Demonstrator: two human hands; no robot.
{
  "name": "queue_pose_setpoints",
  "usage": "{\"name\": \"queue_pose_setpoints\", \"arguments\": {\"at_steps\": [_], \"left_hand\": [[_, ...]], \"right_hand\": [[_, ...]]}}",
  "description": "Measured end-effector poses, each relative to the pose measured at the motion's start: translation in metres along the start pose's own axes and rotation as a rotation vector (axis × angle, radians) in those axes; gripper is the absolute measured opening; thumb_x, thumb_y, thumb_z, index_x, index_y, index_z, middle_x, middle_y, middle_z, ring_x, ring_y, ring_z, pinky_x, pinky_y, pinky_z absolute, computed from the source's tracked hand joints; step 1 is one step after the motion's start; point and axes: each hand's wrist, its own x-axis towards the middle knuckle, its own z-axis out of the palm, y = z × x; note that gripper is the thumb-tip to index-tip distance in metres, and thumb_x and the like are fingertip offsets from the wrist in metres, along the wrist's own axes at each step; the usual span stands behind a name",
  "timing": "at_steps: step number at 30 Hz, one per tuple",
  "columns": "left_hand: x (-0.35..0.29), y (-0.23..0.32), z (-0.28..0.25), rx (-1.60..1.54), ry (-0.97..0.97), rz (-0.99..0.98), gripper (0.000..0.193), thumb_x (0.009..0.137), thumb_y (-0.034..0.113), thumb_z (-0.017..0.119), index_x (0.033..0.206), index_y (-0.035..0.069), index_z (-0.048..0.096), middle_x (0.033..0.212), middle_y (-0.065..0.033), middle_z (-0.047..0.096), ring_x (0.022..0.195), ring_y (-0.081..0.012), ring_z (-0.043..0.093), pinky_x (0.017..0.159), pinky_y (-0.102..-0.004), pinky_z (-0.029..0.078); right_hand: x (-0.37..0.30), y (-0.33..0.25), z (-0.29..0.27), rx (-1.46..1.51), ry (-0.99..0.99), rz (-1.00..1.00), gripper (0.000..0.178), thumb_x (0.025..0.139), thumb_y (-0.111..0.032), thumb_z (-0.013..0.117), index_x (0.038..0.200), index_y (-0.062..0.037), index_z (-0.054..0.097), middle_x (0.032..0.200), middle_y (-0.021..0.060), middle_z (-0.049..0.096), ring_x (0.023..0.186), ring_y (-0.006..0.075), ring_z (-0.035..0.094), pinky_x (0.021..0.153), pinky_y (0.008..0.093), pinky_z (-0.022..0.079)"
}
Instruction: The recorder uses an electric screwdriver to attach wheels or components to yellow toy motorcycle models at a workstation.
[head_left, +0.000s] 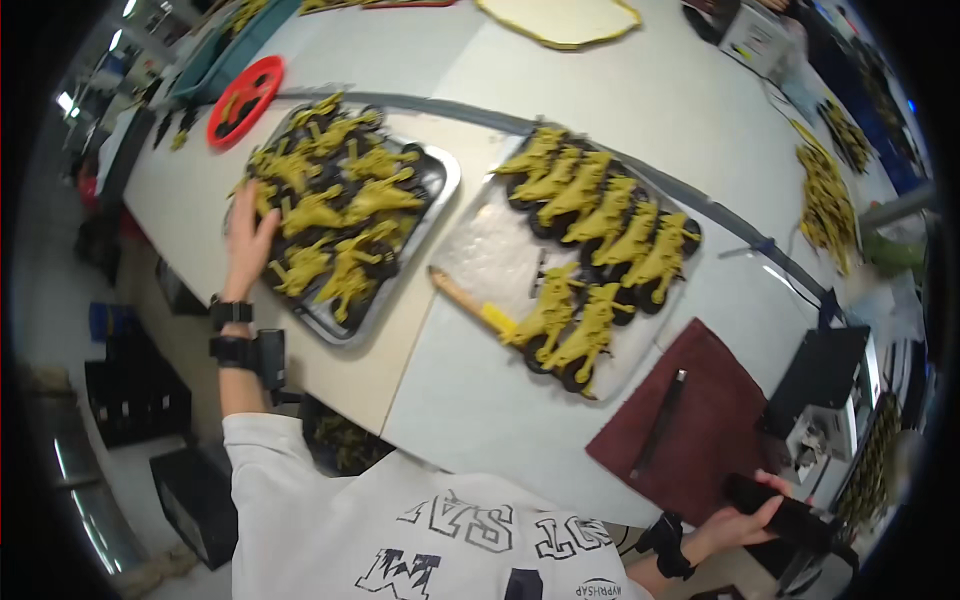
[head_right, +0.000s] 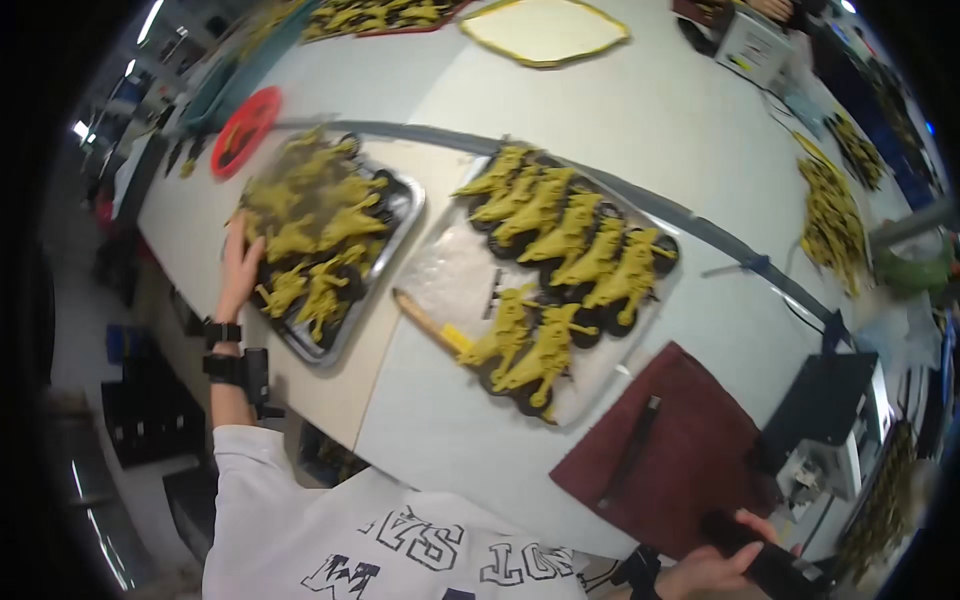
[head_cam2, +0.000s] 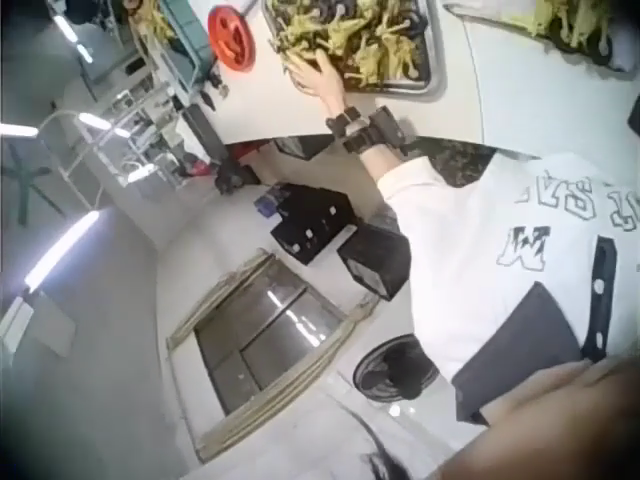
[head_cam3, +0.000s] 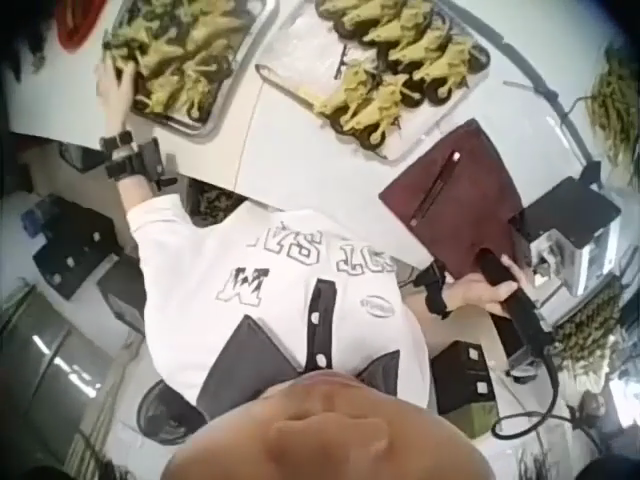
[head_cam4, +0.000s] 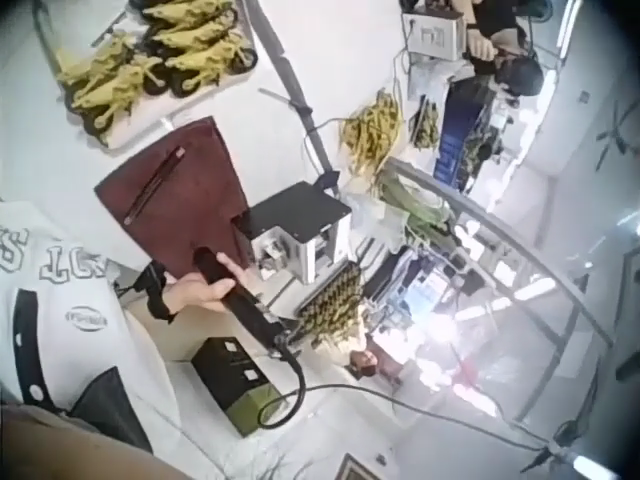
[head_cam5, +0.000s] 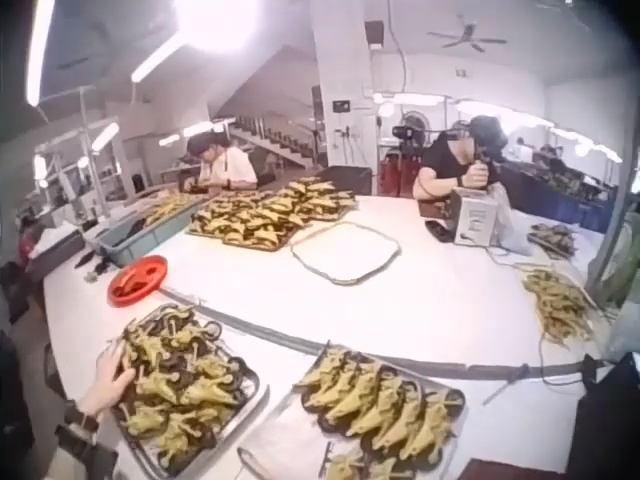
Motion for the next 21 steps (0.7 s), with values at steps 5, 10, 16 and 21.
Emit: {"name": "queue_pose_setpoints", "arguments": {"at_steps": [5,10,16,21], "left_hand": [[0.026,0.171,-0.047,-0.202,0.296,0.212,0.053,0.089,0.014,0.048,0.139,0.000,0.035,0.144,-0.0184,0.034,0.136,-0.0296,0.027,0.112,-0.0408,0.015],[-0.007,0.337,-0.002,-0.422,-0.600,0.757,0.080,0.067,0.013,0.068,0.140,0.011,0.034,0.143,-0.0258,0.030,0.131,-0.0412,0.031,0.105,-0.0498,0.027],[-0.036,0.333,0.046,-0.275,-0.776,0.732,0.089,0.058,0.011,0.069,0.140,0.010,0.033,0.137,-0.0234,0.032,0.125,-0.0426,0.032,0.103,-0.0511,0.029],[-0.019,0.334,0.030,-0.352,-0.804,0.678,0.086,0.055,0.012,0.072,0.134,0.008,0.040,0.123,-0.0194,0.043,0.117,-0.0392,0.037,0.101,-0.0464,0.030]], "right_hand": [[-0.014,0.000,0.008,-0.020,-0.014,-0.145,0.059,0.091,-0.028,0.048,0.137,-0.0014,0.024,0.077,0.0089,0.050,0.066,0.0185,0.048,0.067,0.0344,0.043],[-0.012,-0.005,0.003,0.041,0.070,-0.030,0.062,0.093,-0.044,0.046,0.138,-0.0065,0.024,0.074,0.0058,0.049,0.064,0.0172,0.047,0.067,0.0335,0.042],[-0.012,-0.003,0.009,0.055,0.076,-0.069,0.077,0.085,-0.057,0.054,0.133,-0.0037,0.024,0.069,0.0080,0.050,0.056,0.0181,0.050,0.058,0.0316,0.044],[-0.004,0.002,0.005,0.043,0.103,-0.073,0.076,0.086,-0.056,0.054,0.129,0.0005,0.027,0.070,0.0084,0.051,0.057,0.0169,0.051,0.054,0.0311,0.046]]}}
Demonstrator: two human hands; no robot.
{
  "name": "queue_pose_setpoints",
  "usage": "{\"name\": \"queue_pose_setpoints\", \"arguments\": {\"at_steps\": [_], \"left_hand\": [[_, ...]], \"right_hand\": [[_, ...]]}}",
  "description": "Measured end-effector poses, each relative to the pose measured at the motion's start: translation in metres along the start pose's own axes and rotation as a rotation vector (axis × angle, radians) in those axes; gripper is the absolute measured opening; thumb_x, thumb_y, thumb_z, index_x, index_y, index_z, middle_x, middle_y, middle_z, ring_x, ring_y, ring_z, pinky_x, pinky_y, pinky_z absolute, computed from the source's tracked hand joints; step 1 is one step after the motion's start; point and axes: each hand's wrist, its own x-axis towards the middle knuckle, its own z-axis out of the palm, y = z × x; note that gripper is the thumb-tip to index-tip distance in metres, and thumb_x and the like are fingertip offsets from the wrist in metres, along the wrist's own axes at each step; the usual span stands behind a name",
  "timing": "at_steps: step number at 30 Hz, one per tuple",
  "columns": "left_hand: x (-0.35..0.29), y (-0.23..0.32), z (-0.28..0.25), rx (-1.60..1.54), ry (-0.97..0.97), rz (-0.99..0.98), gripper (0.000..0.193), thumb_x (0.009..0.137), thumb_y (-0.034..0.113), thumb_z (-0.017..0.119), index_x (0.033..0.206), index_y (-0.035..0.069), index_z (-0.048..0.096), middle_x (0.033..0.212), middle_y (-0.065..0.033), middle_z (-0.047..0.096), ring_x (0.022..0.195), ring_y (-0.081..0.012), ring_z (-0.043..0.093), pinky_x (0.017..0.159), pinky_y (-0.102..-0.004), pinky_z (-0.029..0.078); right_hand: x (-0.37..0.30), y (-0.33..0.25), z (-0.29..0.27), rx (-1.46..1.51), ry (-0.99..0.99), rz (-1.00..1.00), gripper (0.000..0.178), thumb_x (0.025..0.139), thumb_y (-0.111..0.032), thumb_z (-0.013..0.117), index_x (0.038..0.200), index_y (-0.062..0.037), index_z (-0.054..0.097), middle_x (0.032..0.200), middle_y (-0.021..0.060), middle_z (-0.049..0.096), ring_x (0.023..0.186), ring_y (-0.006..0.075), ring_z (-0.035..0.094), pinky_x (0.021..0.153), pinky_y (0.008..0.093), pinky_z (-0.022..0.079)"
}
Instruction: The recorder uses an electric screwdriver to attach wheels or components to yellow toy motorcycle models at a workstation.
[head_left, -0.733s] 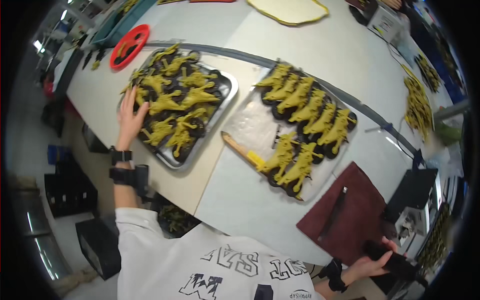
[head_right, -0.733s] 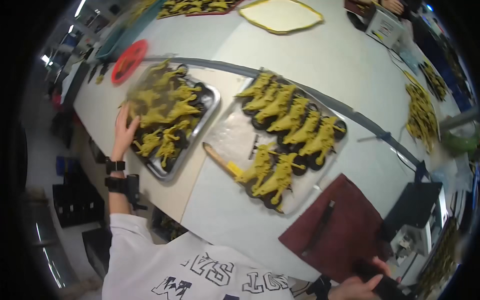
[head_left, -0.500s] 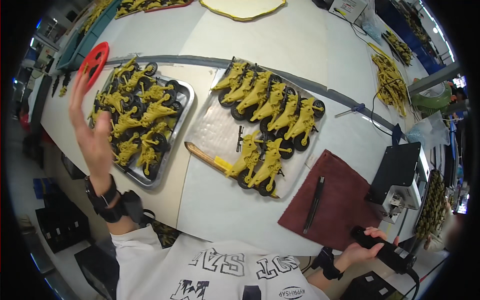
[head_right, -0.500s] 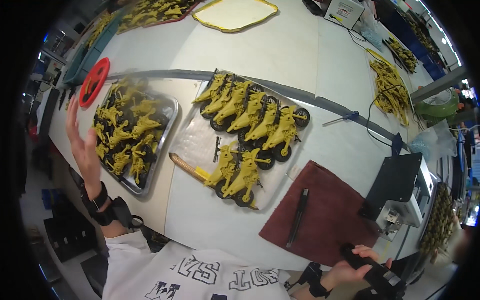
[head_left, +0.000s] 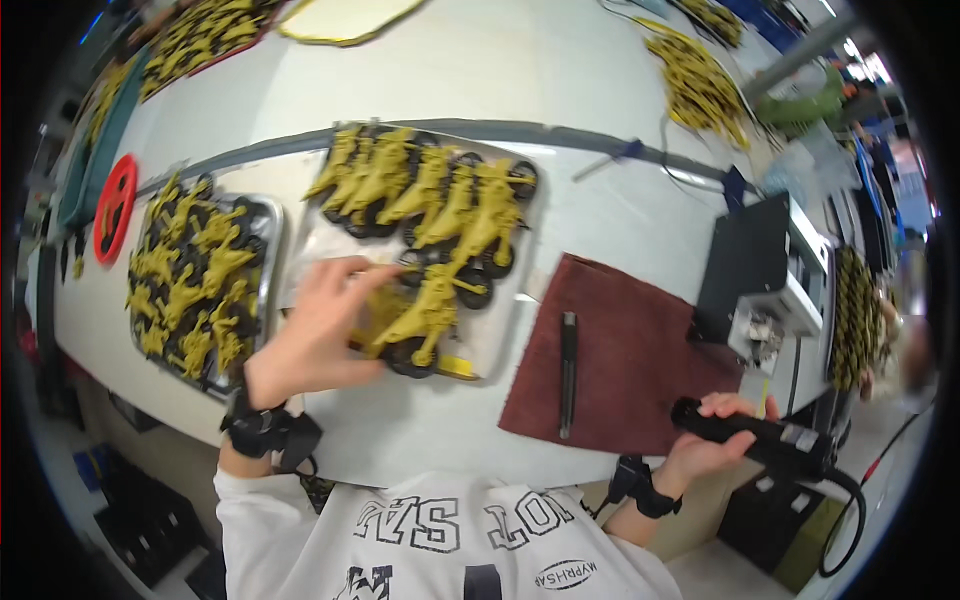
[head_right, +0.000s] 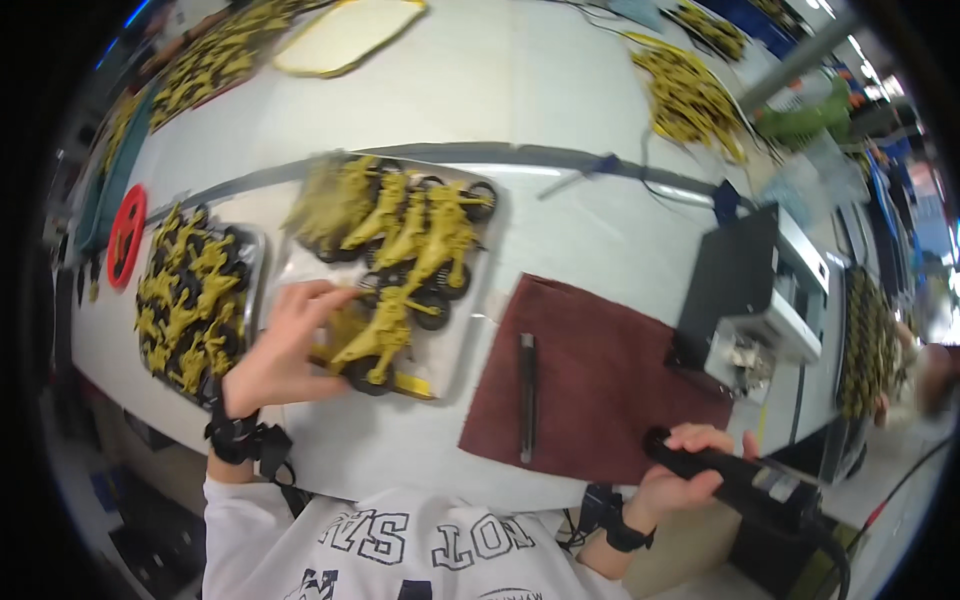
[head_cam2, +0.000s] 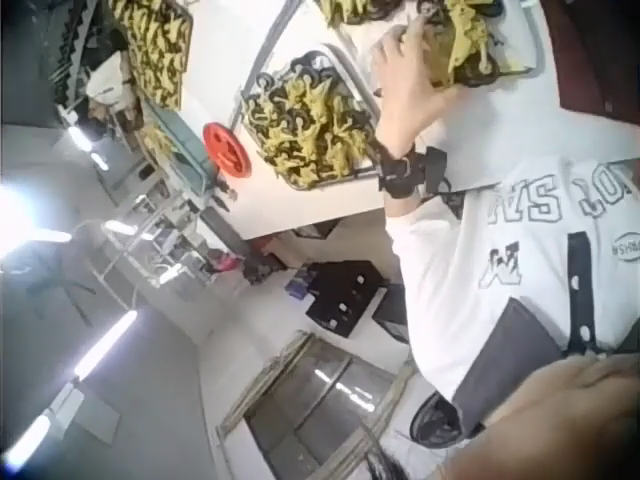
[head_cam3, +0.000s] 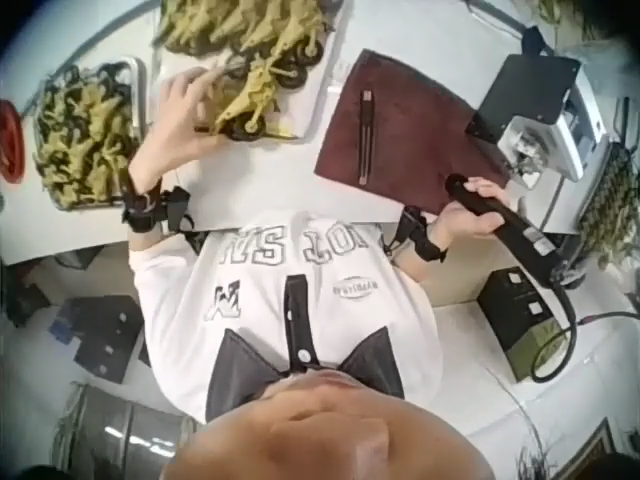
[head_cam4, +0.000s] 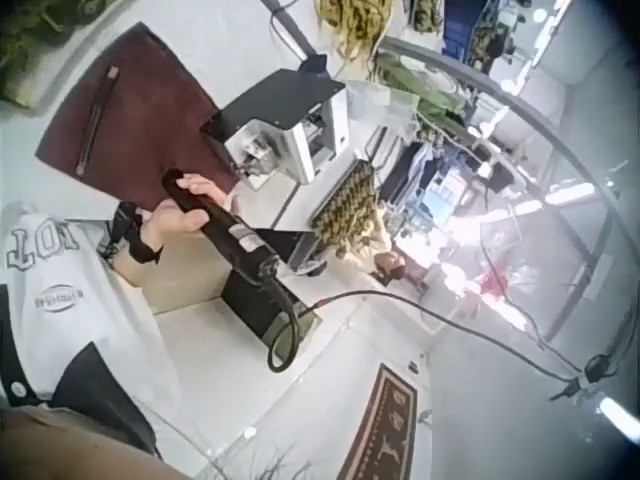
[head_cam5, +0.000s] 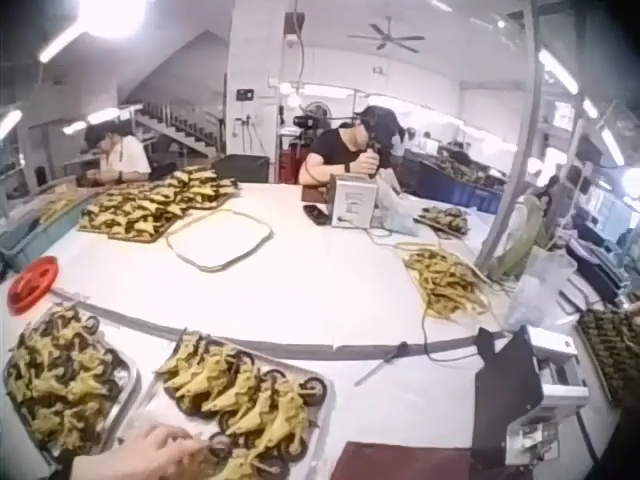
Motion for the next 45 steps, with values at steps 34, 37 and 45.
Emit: {"name": "queue_pose_setpoints", "arguments": {"at_steps": [34,37,45], "left_hand": [[0.060,0.119,0.134,-0.067,0.062,0.391,0.082,0.069,0.047,0.071,0.134,0.007,0.042,0.143,-0.0192,0.032,0.133,-0.0415,0.025,0.107,-0.0555,0.018],[0.068,0.121,0.135,-0.077,0.052,0.389,0.083,0.070,0.050,0.069,0.135,0.007,0.041,0.144,-0.0192,0.032,0.133,-0.0415,0.025,0.107,-0.0556,0.017],[0.061,0.117,0.133,-0.092,0.057,0.400,0.085,0.071,0.051,0.068,0.137,0.008,0.038,0.145,-0.0186,0.030,0.134,-0.0408,0.024,0.108,-0.0549,0.016]], "right_hand": [[0.121,0.010,0.004,-0.218,0.019,0.032,0.080,0.083,-0.071,0.045,0.131,-0.0083,0.034,0.062,0.0048,0.047,0.048,0.0147,0.046,0.043,0.0278,0.040],[0.085,0.002,-0.017,-0.072,0.094,-0.022,0.084,0.080,-0.076,0.041,0.132,-0.0114,0.034,0.059,0.0051,0.048,0.043,0.0146,0.045,0.040,0.0289,0.040],[0.136,-0.018,0.008,-0.117,0.200,-0.233,0.088,0.074,-0.082,0.039,0.129,-0.0135,0.035,0.061,0.0051,0.048,0.048,0.0158,0.045,0.046,0.0294,0.042]]}}
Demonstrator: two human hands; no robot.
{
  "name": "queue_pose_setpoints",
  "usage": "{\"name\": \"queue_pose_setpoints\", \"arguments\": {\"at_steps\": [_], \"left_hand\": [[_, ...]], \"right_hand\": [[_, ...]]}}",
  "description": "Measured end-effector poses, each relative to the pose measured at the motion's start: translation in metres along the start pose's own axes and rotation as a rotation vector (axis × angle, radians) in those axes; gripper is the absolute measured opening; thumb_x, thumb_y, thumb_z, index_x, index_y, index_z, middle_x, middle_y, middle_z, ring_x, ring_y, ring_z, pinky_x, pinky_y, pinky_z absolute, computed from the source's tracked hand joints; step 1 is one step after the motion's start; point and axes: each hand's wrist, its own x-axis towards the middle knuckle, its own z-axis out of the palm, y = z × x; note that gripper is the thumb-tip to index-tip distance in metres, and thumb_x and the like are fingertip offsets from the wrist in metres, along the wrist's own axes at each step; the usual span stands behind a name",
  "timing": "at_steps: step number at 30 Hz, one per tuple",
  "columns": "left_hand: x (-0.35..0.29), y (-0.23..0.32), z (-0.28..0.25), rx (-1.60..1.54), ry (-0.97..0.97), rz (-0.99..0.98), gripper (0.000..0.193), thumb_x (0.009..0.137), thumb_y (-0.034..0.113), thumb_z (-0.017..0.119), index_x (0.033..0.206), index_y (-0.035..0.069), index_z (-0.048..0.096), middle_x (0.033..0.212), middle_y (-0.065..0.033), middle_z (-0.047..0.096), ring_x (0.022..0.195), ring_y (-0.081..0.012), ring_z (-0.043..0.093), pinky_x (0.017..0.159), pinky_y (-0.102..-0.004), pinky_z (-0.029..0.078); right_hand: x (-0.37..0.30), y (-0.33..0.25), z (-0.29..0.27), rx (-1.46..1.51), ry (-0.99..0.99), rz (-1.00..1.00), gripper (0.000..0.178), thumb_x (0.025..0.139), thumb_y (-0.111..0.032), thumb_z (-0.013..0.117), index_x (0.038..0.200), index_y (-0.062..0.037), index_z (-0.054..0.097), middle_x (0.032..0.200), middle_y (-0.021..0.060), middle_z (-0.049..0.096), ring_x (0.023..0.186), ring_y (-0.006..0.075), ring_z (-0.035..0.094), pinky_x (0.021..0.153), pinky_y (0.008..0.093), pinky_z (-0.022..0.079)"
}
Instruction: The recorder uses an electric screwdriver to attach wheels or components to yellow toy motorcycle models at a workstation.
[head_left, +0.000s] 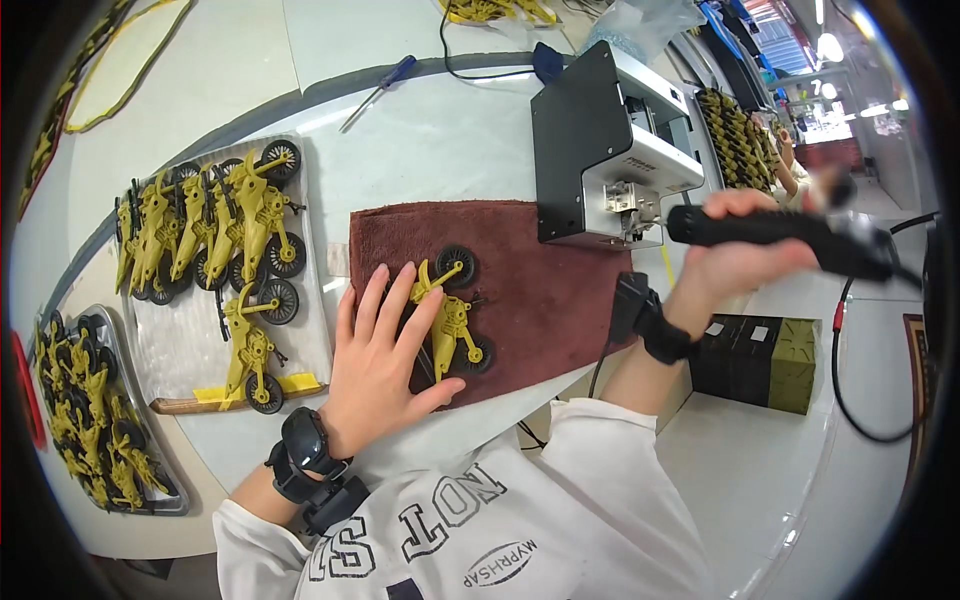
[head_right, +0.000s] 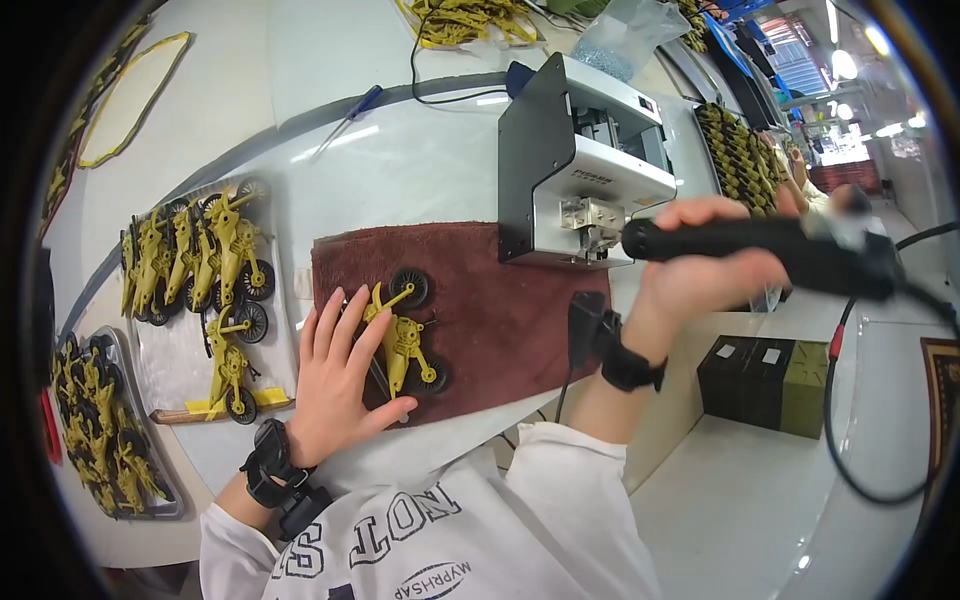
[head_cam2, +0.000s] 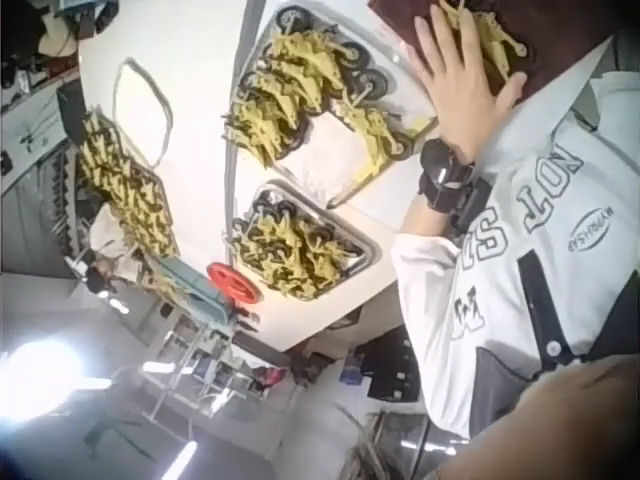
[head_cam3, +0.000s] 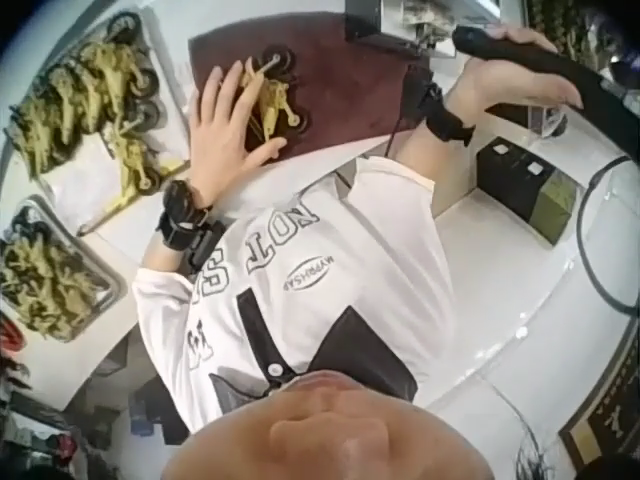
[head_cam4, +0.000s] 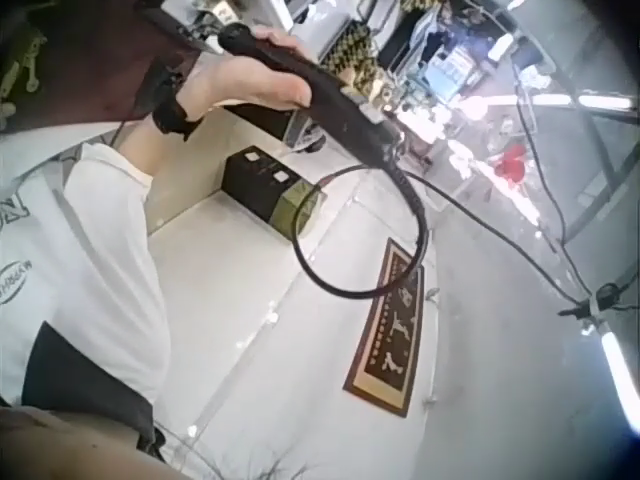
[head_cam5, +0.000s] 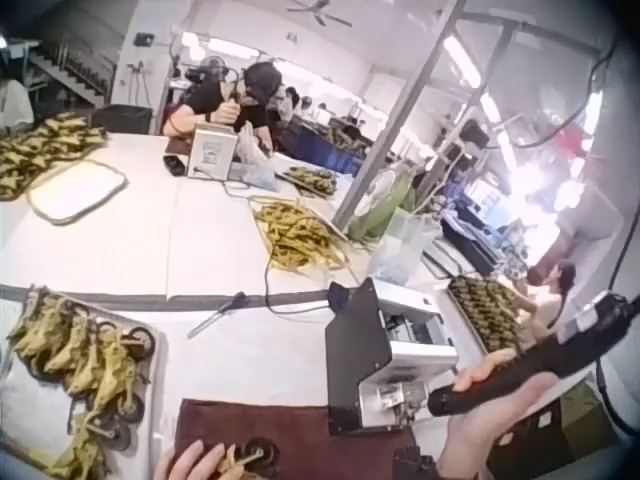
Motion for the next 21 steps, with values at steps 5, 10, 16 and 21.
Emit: {"name": "queue_pose_setpoints", "arguments": {"at_steps": [5,10,16,21], "left_hand": [[0.000,-0.002,0.002,-0.003,-0.018,0.006,0.084,0.070,0.048,0.069,0.138,0.008,0.038,0.147,-0.0175,0.028,0.135,-0.0401,0.023,0.108,-0.0549,0.016],[-0.004,-0.001,-0.003,-0.053,-0.004,-0.014,0.081,0.071,0.044,0.070,0.138,0.012,0.040,0.148,-0.0169,0.028,0.134,-0.0400,0.025,0.106,-0.0563,0.018],[-0.007,-0.005,-0.001,-0.173,0.303,0.138,0.057,0.070,0.043,0.073,0.117,0.016,0.060,0.133,-0.0115,0.046,0.127,-0.0342,0.035,0.104,-0.0524,0.022],[-0.014,-0.008,-0.001,-0.248,0.391,0.205,0.042,0.070,0.036,0.074,0.106,0.017,0.065,0.123,-0.0071,0.054,0.121,-0.0295,0.043,0.101,-0.0487,0.026]], "right_hand": [[-0.033,0.010,-0.014,-0.018,-0.099,0.269,0.088,0.072,-0.080,0.045,0.127,-0.0104,0.038,0.061,0.0038,0.048,0.046,0.0151,0.045,0.042,0.0298,0.040],[-0.071,-0.042,-0.026,0.311,-0.216,0.205,0.087,0.077,-0.076,0.044,0.132,-0.0093,0.036,0.062,0.0073,0.048,0.044,0.0173,0.045,0.042,0.0294,0.038],[-0.108,-0.073,-0.003,0.817,-0.301,0.263,0.091,0.081,-0.074,0.041,0.144,-0.0125,0.020,0.067,0.0141,0.051,0.043,0.0238,0.047,0.046,0.0396,0.044],[-0.133,-0.080,0.025,0.985,-0.461,0.408,0.088,0.083,-0.070,0.041,0.143,-0.0088,0.020,0.068,0.0131,0.051,0.047,0.0240,0.050,0.050,0.0391,0.045]]}}
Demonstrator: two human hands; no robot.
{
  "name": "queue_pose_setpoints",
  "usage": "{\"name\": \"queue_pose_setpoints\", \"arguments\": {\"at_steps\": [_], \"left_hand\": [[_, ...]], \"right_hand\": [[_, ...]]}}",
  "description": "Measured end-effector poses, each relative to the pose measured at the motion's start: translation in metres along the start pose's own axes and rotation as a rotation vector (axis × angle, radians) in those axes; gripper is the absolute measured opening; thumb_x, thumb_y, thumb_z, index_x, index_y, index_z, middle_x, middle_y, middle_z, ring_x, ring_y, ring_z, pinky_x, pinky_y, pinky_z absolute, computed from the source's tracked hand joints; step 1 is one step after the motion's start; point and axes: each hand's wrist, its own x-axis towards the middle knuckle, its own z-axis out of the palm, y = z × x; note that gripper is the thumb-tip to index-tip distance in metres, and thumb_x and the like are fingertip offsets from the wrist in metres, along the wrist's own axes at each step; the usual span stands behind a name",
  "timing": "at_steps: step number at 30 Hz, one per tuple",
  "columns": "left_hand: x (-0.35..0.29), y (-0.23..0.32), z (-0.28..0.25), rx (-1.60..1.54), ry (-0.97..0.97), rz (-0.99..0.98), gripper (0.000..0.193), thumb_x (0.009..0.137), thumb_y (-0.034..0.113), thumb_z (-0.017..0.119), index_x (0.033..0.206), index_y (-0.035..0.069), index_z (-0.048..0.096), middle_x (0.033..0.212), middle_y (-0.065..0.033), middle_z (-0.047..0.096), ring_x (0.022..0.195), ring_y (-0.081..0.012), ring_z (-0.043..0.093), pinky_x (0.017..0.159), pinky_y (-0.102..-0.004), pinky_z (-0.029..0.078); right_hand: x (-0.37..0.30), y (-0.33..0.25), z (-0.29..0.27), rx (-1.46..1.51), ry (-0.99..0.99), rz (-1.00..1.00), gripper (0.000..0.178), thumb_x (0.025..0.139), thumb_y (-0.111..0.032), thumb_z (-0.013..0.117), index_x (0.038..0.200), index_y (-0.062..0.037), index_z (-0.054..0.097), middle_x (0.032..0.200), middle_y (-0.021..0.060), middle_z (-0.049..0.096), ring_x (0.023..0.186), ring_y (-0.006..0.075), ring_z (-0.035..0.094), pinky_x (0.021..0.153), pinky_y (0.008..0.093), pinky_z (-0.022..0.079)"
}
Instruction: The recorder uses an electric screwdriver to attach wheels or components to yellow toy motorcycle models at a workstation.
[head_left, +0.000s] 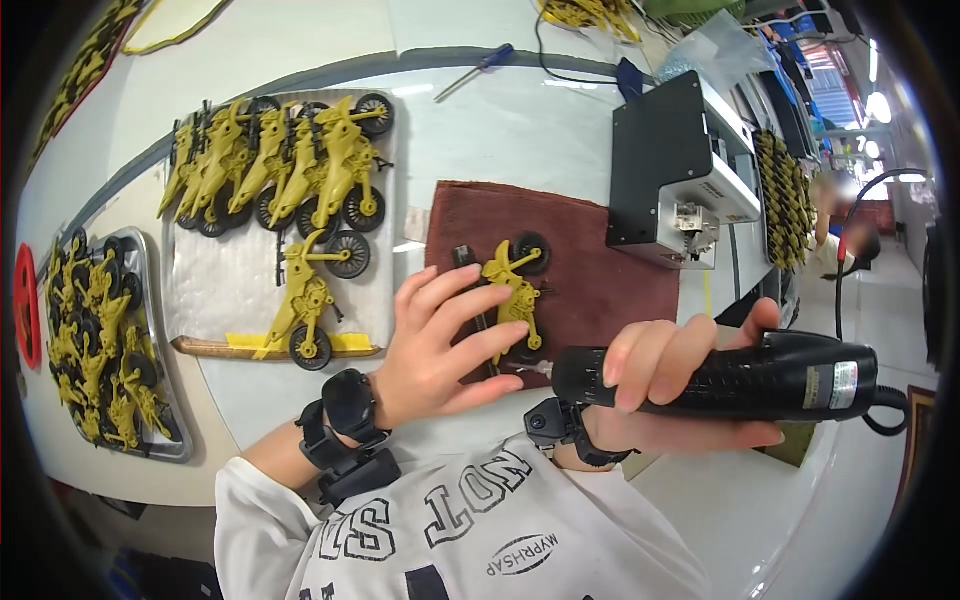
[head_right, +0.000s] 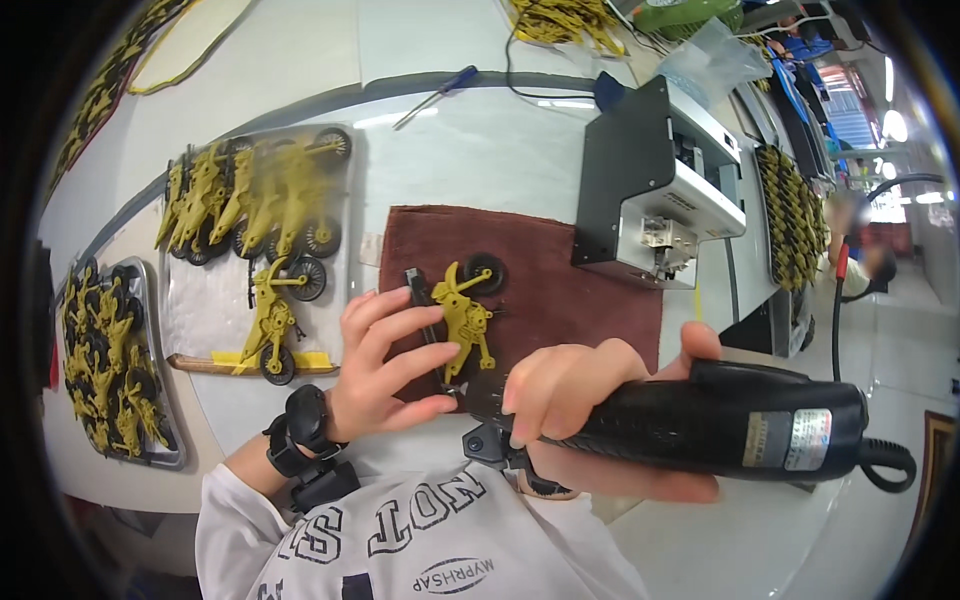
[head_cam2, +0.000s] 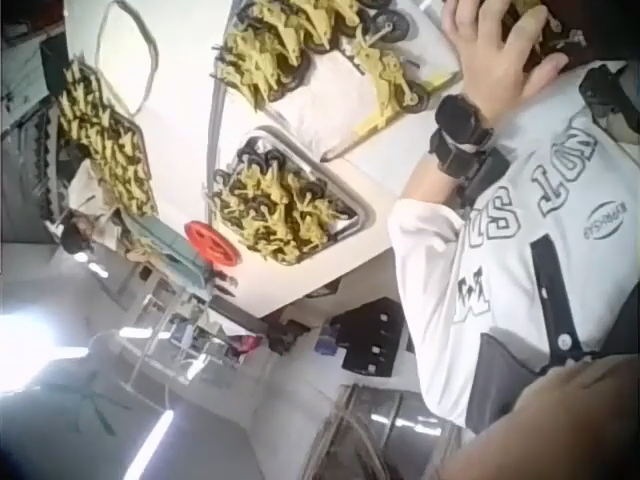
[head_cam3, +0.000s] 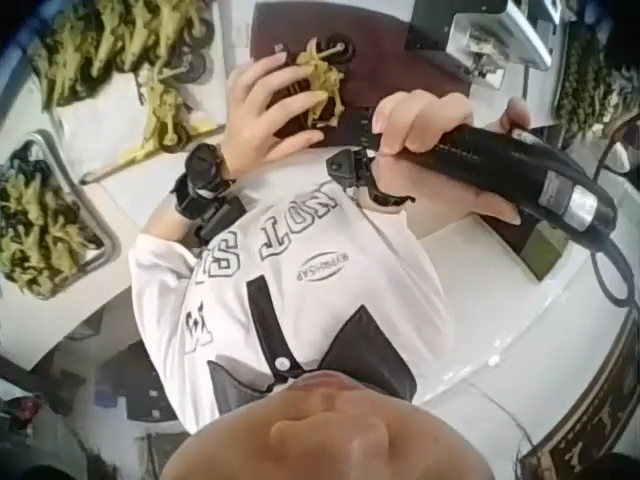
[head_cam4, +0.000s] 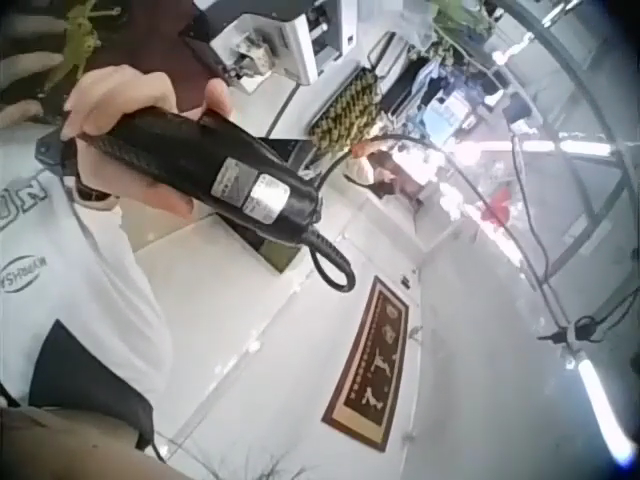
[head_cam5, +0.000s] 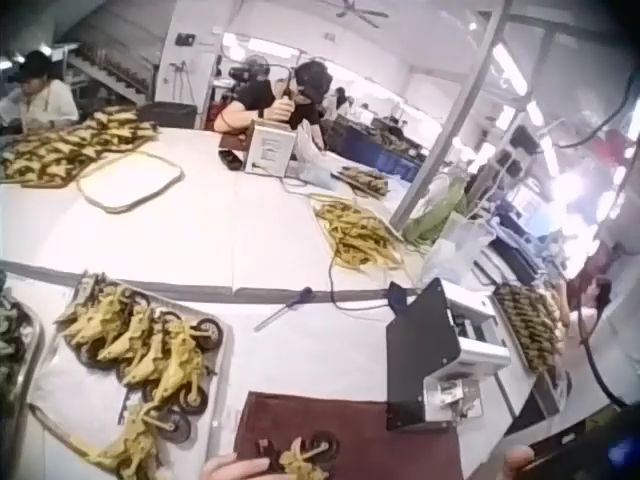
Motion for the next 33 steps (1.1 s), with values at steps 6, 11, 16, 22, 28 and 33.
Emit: {"name": "queue_pose_setpoints", "arguments": {"at_steps": [6,11,16,22,28,33], "left_hand": [[-0.003,-0.001,0.001,-0.054,0.108,0.078,0.025,0.062,0.022,0.078,0.084,0.014,0.066,0.104,-0.0034,0.063,0.105,-0.0287,0.050,0.086,-0.0447,0.036],[-0.005,-0.002,0.003,-0.075,0.104,0.082,0.025,0.062,0.018,0.079,0.082,0.013,0.064,0.101,-0.0029,0.062,0.102,-0.0270,0.052,0.084,-0.0428,0.036],[-0.003,-0.002,0.005,-0.085,0.102,0.074,0.025,0.064,0.019,0.079,0.082,0.012,0.063,0.099,-0.0025,0.063,0.099,-0.0259,0.053,0.082,-0.0414,0.037],[-0.004,-0.005,0.004,-0.082,0.095,0.054,0.027,0.064,0.020,0.079,0.083,0.011,0.064,0.098,-0.0023,0.063,0.097,-0.0255,0.053,0.081,-0.0402,0.037],[-0.001,-0.004,0.005,-0.070,0.106,0.073,0.026,0.064,0.018,0.078,0.083,0.010,0.062,0.091,-0.0007,0.061,0.095,-0.0222,0.056,0.083,-0.0383,0.039],[-0.001,-0.002,0.006,-0.079,0.092,0.085,0.026,0.064,0.016,0.078,0.082,0.010,0.062,0.088,0.0002,0.061,0.094,-0.0217,0.057,0.081,-0.0372,0.040]], "right_hand": [[-0.002,0.011,0.006,-0.029,-0.037,0.084,0.085,0.085,-0.068,0.042,0.141,-0.0062,0.023,0.066,0.0100,0.047,0.044,0.0217,0.046,0.043,0.0352,0.041],[-0.008,0.010,0.003,0.000,0.069,0.057,0.094,0.080,-0.077,0.035,0.144,-0.0127,0.012,0.068,0.0147,0.052,0.045,0.0261,0.051,0.048,0.0409,0.046],[-0.001,-0.002,0.004,-0.029,0.051,-0.049,0.086,0.085,-0.069,0.041,0.142,-0.0072,0.022,0.067,0.0109,0.048,0.046,0.0215,0.047,0.048,0.0365,0.043],[-0.002,0.007,0.004,-0.057,-0.040,-0.001,0.081,0.087,-0.061,0.047,0.141,-0.0034,0.028,0.068,0.0082,0.047,0.048,0.0182,0.046,0.050,0.0352,0.041],[-0.003,0.007,0.002,-0.057,-0.044,0.008,0.082,0.087,-0.062,0.046,0.141,-0.0040,0.026,0.067,0.0090,0.047,0.049,0.0200,0.047,0.052,0.0362,0.042],[-0.005,0.008,0.004,-0.046,-0.009,0.004,0.082,0.087,-0.063,0.045,0.141,-0.0044,0.026,0.068,0.0092,0.047,0.049,0.0201,0.047,0.051,0.0365,0.041]]}}
